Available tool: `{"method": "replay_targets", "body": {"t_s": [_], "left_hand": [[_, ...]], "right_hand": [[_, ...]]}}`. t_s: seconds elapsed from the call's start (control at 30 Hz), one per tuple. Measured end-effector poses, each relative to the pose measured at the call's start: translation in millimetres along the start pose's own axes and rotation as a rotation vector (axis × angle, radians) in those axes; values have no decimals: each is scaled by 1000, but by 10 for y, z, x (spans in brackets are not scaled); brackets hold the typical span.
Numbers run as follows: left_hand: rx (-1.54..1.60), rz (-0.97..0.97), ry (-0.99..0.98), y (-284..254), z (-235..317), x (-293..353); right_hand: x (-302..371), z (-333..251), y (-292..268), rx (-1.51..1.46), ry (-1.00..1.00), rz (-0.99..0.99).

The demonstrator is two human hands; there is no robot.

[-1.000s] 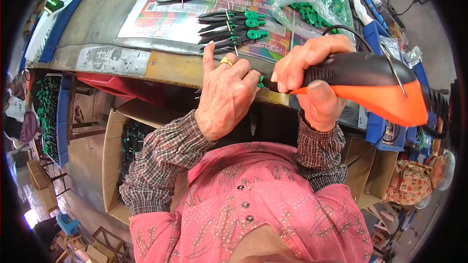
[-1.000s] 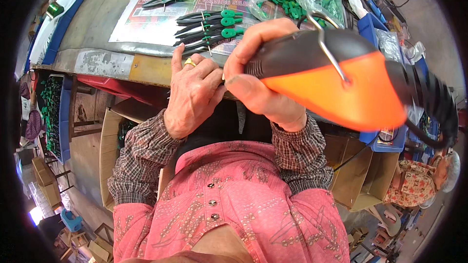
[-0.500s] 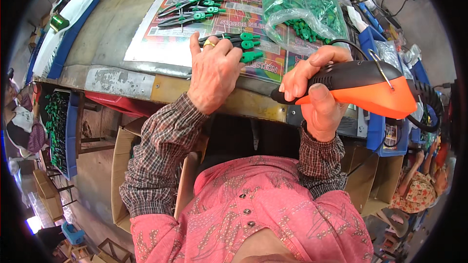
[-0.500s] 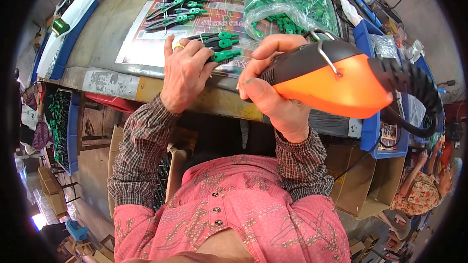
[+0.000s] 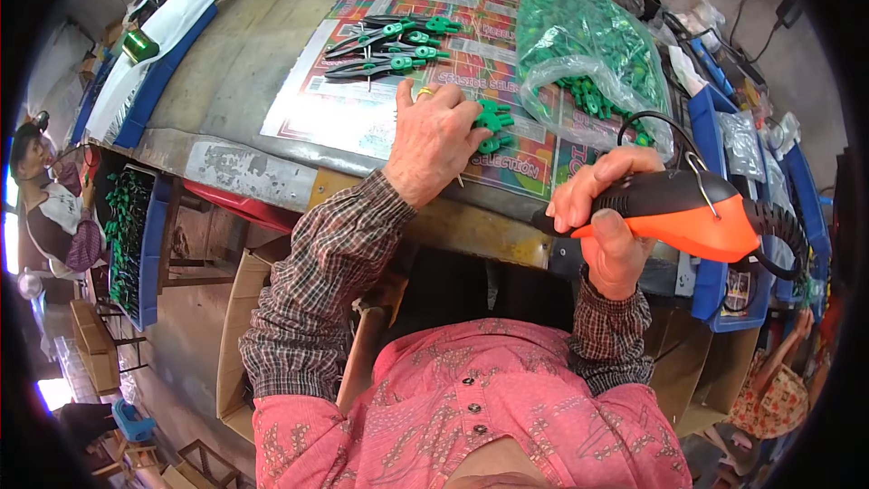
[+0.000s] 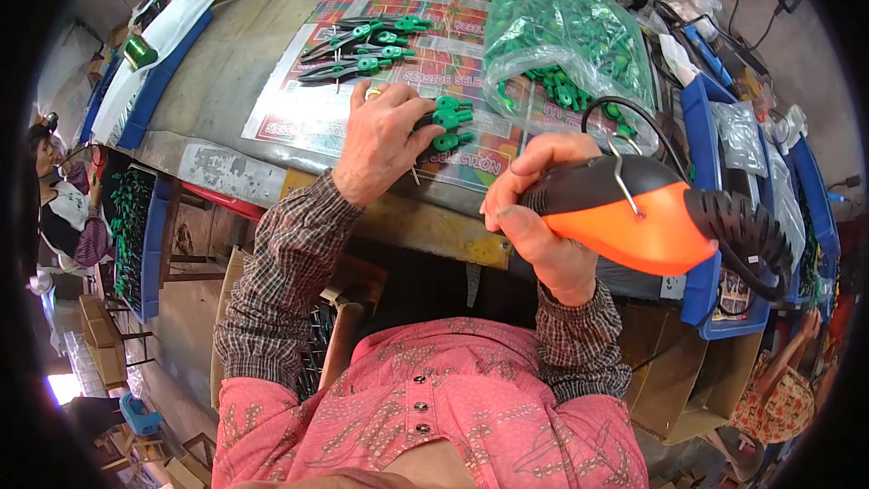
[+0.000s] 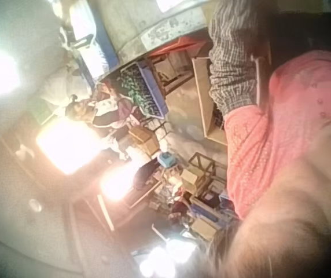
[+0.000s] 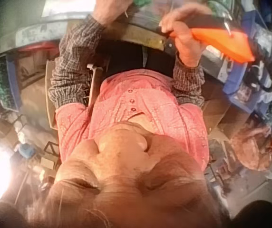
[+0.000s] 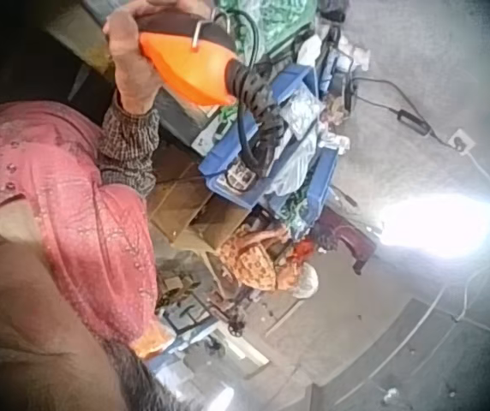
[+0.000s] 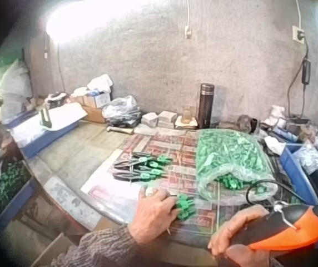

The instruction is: The person assembles small mechanical components by hand, joining green blades and black handles, then applies glue to the assembled components with a glue gun.

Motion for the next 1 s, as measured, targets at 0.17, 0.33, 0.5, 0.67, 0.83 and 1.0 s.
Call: {"method": "replay_targets", "body": {"t_s": [0.17,0.33,0.5,0.67,0.83,1.0], "left_hand": [[-62,126,-33,-250,-537,-168],[-210,159,-173,-314,-1361,-368],[-292,69,-215,-184,-1629,-566],[-322,13,-233,-89,-1651,-620],[-411,75,-161,-97,-1648,-547],[-479,227,-48,-388,-1390,-368]], "right_hand": [[-46,3,-23,-29,-5,-23],[-102,44,-36,-43,-18,-37],[-122,108,-67,-76,-1,-14],[-97,127,-83,-64,8,-4],[-80,124,-64,-55,3,5],[-103,65,-36,-17,-37,-25]]}}
Point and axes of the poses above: each hand's wrist, its own x-axis away from the middle knuckle, its own y-axis out of the palm, z = x × y, the point moved 3 cm from there along -x, towards the middle knuckle, and after that the axes turned 10 degrees about -z, right-handed, at the moved point
